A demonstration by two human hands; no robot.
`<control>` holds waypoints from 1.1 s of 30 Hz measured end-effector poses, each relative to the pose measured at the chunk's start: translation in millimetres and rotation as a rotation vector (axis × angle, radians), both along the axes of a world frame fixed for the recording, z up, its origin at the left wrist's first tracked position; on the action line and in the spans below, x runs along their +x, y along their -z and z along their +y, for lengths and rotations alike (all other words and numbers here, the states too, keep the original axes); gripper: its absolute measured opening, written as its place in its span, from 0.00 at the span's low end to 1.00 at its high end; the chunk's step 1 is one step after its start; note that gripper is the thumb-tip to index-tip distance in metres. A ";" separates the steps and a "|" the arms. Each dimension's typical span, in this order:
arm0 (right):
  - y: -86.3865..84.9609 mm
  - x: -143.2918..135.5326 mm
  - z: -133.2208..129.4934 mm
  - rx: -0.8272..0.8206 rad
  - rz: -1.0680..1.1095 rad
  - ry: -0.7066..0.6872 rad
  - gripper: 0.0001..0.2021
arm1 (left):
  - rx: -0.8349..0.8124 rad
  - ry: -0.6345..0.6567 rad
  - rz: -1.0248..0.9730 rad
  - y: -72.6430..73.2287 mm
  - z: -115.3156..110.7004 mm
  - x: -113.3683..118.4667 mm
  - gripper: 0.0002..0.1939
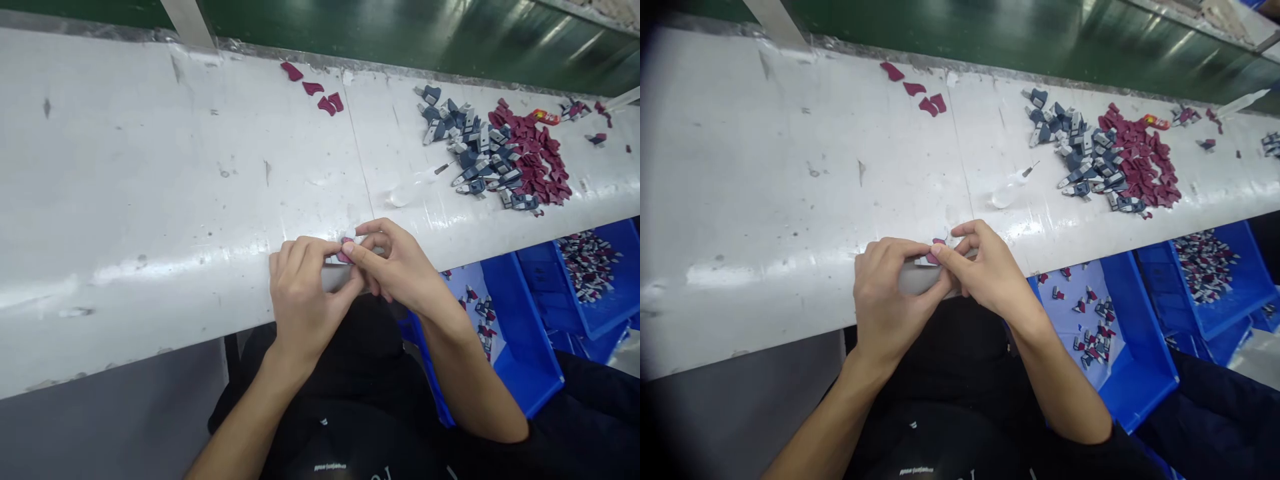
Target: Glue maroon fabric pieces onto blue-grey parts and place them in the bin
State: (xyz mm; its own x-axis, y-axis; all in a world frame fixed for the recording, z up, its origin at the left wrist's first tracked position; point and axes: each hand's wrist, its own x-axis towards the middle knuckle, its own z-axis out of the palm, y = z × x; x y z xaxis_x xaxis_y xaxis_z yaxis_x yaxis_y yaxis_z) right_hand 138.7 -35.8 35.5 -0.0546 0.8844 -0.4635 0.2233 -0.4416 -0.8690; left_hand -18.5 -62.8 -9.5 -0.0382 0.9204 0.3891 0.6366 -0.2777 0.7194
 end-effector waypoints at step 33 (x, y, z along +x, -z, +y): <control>8.2 -10.2 -19.4 0.411 0.367 0.057 0.15 | -0.589 0.333 -0.817 -27.5 2.5 -14.2 0.03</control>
